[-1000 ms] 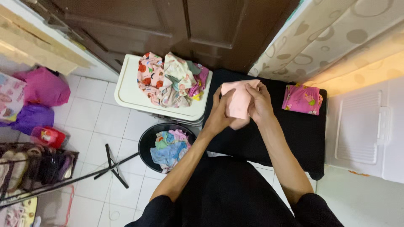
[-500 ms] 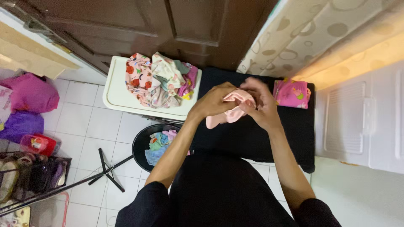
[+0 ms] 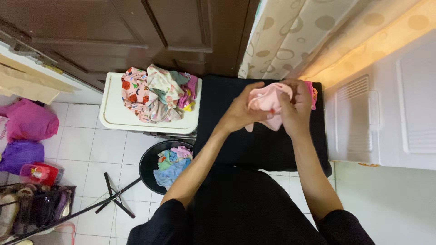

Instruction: The person folds several small garments one by one on a black-covered surface. They pick up each item from a white bin, unfold it, fold it neatly, and place it in a growing stack. The items include patterned and solid-colored children's clothing.

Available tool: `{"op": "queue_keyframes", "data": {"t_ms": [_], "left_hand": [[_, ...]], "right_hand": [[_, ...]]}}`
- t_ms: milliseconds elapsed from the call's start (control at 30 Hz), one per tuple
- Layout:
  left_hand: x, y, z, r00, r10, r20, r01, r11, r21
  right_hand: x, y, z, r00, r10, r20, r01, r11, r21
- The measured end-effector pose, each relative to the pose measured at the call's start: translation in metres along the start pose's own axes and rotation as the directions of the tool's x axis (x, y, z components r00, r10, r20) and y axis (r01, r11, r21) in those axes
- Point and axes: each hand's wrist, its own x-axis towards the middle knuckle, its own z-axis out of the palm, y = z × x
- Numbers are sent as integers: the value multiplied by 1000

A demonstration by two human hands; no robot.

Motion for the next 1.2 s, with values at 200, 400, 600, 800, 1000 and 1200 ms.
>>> {"op": "queue_keyframes", "data": {"t_ms": [200, 400, 600, 800, 1000, 1200], "left_hand": [[3, -6, 3, 987, 152, -43, -139, 964, 227], [4, -11, -4, 996, -36, -83, 42, 997, 61], [11, 23, 19, 993, 61, -101, -59, 998, 27], [14, 38, 45, 970, 39, -238, -9, 992, 124], [15, 66, 69, 868, 433, -241, -299, 846, 442], [36, 94, 118, 938, 301, 171, -346, 833, 431]], "right_hand": [[12, -8, -50, 988, -44, -150, 43, 999, -8], [7, -2, -100, 991, 20, -136, 2, 987, 161], [-8, -5, -129, 994, 109, -22, -107, 991, 78], [-4, -4, -159, 997, 71, 3, -71, 994, 77], [-1, -20, -155, 983, 68, 170, -68, 998, -4], [-2, -43, -137, 953, 108, 283, -108, 994, -15]]}}
